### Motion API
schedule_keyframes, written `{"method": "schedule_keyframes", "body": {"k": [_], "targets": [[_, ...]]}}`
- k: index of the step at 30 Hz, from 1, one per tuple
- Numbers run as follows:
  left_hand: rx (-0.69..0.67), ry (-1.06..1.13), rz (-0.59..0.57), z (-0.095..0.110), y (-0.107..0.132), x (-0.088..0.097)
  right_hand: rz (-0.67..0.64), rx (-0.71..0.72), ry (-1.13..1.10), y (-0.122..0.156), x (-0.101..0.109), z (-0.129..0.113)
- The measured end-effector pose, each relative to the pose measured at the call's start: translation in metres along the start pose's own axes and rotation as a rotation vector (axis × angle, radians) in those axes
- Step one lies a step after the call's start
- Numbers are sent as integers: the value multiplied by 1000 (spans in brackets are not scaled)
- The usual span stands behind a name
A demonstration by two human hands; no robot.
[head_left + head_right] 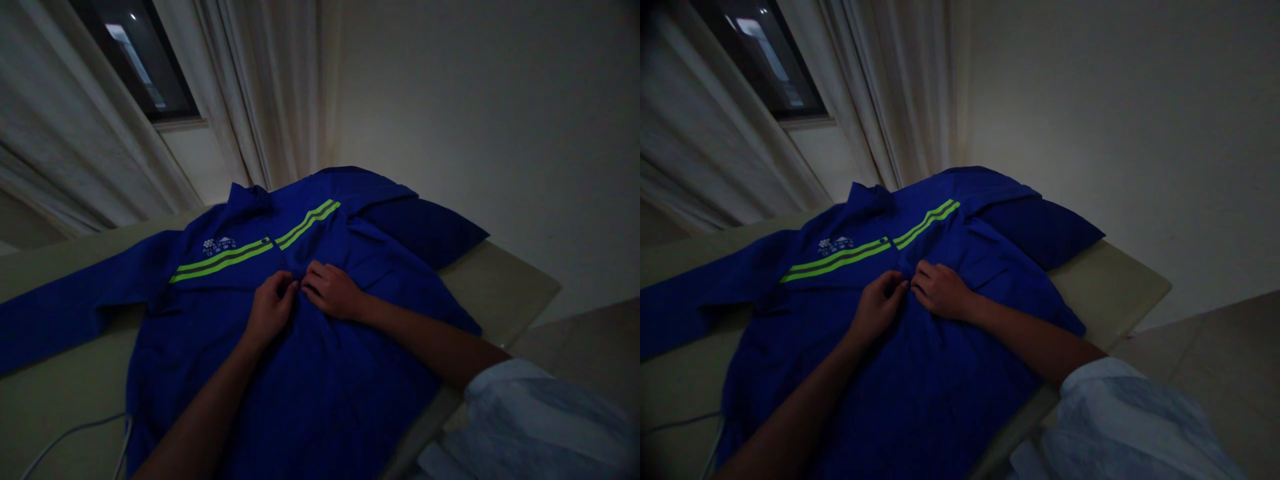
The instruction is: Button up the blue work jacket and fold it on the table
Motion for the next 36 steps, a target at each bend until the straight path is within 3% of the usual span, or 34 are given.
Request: {"method": "schedule_keyframes", "body": {"k": [4, 9, 15, 18, 22, 25, 28, 32, 36], "targets": [[-23, -53, 47, 2, 3, 0, -74, -69, -75, -1, -4, 2], [40, 75, -13, -1, 1, -1, 33, -236, -287, 5, -8, 12], [27, 93, -35, 4, 0, -1, 70, -324, -323, 4, -7, 22], [13, 85, -35, 8, -1, 2, 36, -214, -367, 0, 16, 15], [-6, -35, -118, 12, 0, 1, -237, 42, -438, 13, 43, -18], [-44, -196, -128, 13, 2, -4, -385, 82, -439, 35, 46, -31], [-118, -291, -98, 16, 5, -7, -360, 47, -532, 49, 41, -24], [-158, -186, -53, 23, 9, -4, -287, 10, -588, 54, 36, -11], [-50, -98, -179, 22, 10, -6, -299, 21, -485, 55, 33, -15]]}}
Point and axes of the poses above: each hand's wrist, its own y-axis away from the middle knuckle, its own x-axis out of the back of the hand, z = x × y, the point moved 5 cm from there along -y, towards the middle knuckle, and after that the axes turned 9 degrees about x, right-handed, at the moved point
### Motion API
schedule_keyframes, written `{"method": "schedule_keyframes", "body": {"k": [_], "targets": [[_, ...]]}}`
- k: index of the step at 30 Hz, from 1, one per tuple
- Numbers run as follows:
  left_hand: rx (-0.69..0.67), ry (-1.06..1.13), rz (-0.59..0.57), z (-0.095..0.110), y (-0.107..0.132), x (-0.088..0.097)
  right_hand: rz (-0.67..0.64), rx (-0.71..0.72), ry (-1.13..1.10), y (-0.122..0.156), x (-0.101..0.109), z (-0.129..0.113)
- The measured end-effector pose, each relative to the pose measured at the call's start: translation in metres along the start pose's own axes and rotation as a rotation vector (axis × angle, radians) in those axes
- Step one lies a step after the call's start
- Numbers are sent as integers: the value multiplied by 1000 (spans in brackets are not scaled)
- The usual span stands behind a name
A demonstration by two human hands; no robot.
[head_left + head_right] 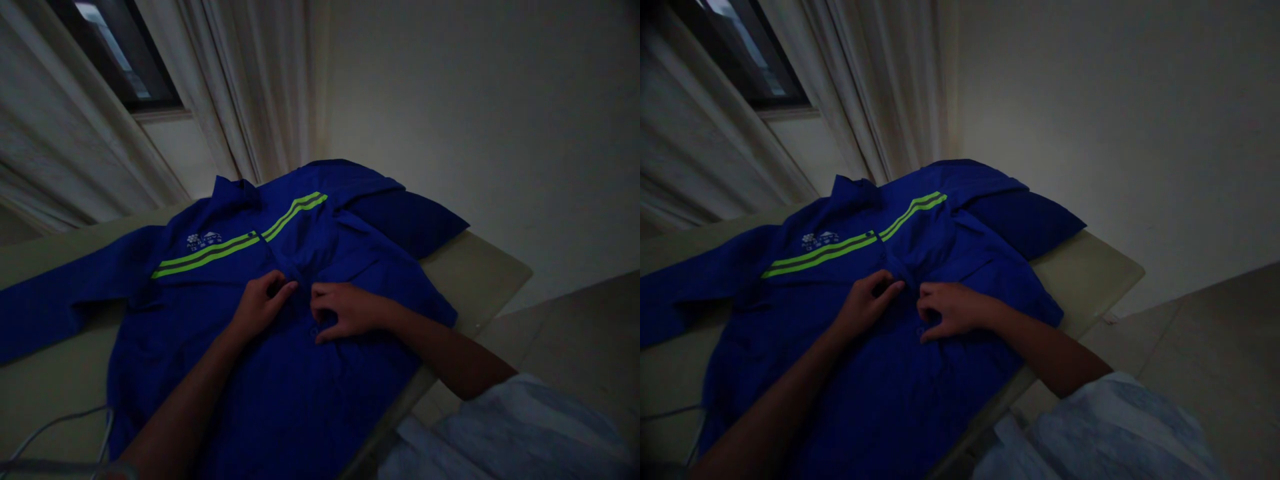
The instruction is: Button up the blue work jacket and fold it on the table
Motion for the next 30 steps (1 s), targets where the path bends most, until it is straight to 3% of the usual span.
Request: {"method": "schedule_keyframes", "body": {"k": [4, 9, 11, 17, 19, 21, 25, 28, 30], "targets": [[50, -70, -95, 2, -3, -3, -5, 66, 40, 1, -6, -7], [58, -306, -98, 11, -3, 3, 16, 107, 22, 0, -9, -7], [107, -282, -143, 13, -1, 3, 48, 94, -42, 0, -8, -5], [495, 177, -591, 3, 20, -18, 172, 37, -272, -2, 1, 1], [531, 242, -681, 4, 26, -24, 189, 27, -331, -1, 3, 2], [479, 347, -667, 9, 27, -26, 187, 17, -377, -1, 4, 3], [365, 542, -500, 16, 21, -26, 172, -11, -405, -1, 5, 5], [393, 636, -371, 14, 17, -23, 175, -31, -398, 0, 6, 5], [445, 656, -374, 12, 17, -22, 187, -42, -388, 1, 5, 5]]}}
Point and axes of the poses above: each hand's wrist, its own y-axis away from the middle knuckle, its own x-axis out of the back of the hand, z = x × y, the point moved 5 cm from there along -y, towards the middle knuckle, and after that the axes turned 9 degrees about x, right-handed, at the moved point
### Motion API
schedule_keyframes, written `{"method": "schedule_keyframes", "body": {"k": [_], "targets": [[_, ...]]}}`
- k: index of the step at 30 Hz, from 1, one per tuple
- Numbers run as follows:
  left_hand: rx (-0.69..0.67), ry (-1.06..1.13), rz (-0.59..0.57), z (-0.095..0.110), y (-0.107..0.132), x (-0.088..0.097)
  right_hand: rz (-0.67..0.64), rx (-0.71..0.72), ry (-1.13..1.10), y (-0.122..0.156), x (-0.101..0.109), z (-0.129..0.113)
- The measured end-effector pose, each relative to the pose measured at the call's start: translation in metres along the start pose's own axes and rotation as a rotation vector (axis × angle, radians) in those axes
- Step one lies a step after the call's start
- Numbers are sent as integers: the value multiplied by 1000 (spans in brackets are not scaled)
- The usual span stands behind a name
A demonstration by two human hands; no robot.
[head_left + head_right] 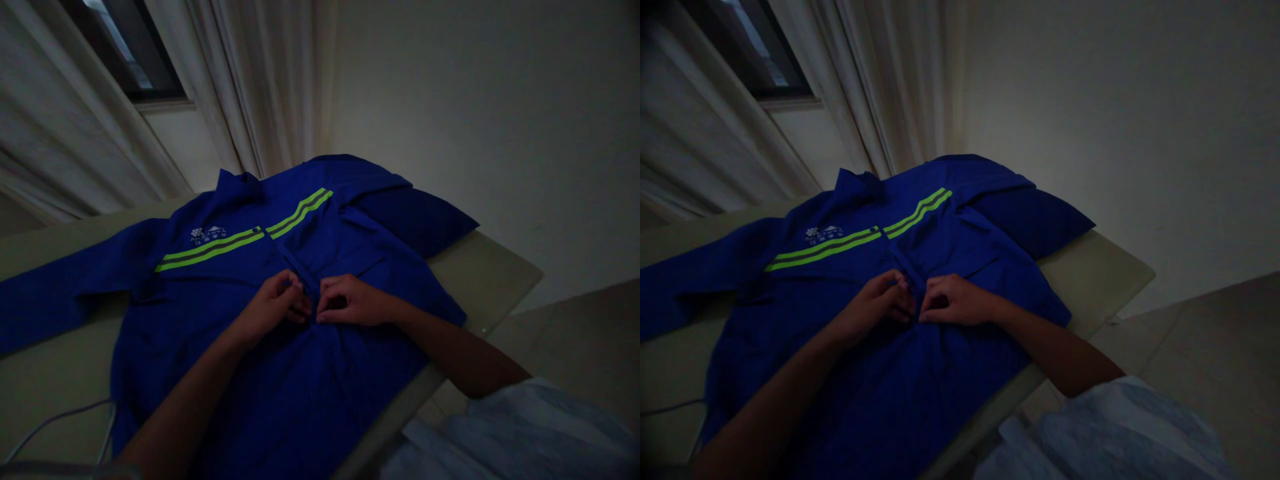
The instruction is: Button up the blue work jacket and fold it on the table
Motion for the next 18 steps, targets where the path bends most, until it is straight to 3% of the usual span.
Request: {"method": "schedule_keyframes", "body": {"k": [6, 10, 18], "targets": [[217, -140, -130, -14, 3, -4, -24, -3, 18, 1, -2, 2], [103, -204, -158, -17, 1, -9, -94, 1, 57, 2, -2, 2], [32, -199, -19, -16, -1, -11, -99, 47, 142, 1, -3, -6]]}}
Point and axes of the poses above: each hand's wrist, its own y-axis away from the middle knuckle, its own x-axis out of the back of the hand, z = x × y, the point moved 5 cm from there along -y, towards the middle knuckle, and after that the axes turned 9 degrees about x, right-handed, at the moved point
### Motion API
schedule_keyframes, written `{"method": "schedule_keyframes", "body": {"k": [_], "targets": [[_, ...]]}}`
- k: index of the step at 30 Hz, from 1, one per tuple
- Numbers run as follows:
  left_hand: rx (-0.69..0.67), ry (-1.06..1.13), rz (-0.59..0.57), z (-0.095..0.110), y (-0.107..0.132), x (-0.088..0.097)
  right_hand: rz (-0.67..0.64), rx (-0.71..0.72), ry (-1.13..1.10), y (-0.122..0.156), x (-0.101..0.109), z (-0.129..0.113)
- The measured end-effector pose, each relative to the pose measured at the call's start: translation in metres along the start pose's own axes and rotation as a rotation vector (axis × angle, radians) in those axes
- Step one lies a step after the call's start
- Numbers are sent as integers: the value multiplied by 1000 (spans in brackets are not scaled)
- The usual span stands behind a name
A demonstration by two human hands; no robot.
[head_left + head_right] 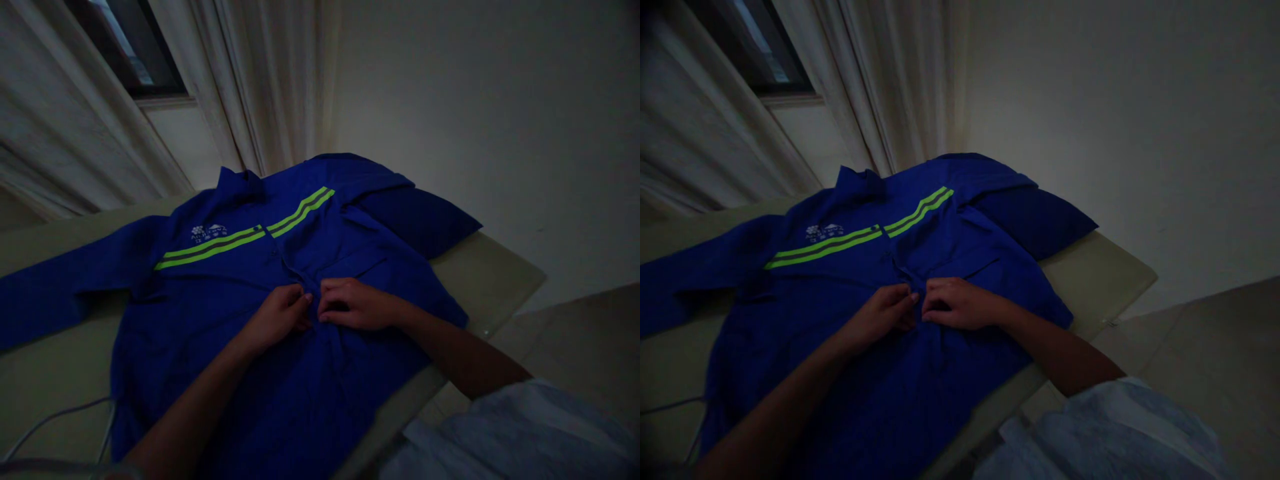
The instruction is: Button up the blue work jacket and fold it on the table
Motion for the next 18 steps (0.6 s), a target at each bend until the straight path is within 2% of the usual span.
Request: {"method": "schedule_keyframes", "body": {"k": [3, 6, 8, 11, 15, 18], "targets": [[-7, 45, 66, -2, -1, 1, 96, -123, -46, 0, -3, 7], [-19, 70, 72, -1, -1, -1, 194, -256, -48, 2, -5, 16], [-41, 82, 69, 0, -1, -3, 214, -283, -24, 2, -5, 18], [-47, 109, 58, 3, 2, -1, 195, -240, -19, 0, -2, 17], [26, 212, -108, 0, 6, 6, 165, -159, -82, -1, 5, 12], [17, 254, -237, -2, 8, 10, 143, -82, -95, -1, 7, 5]]}}
Point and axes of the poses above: each hand's wrist, its own y-axis away from the middle knuckle, its own x-axis out of the back of the hand, z = x × y, the point moved 5 cm from there along -y, towards the middle knuckle, and after that the axes turned 9 degrees about x, right-handed, at the moved point
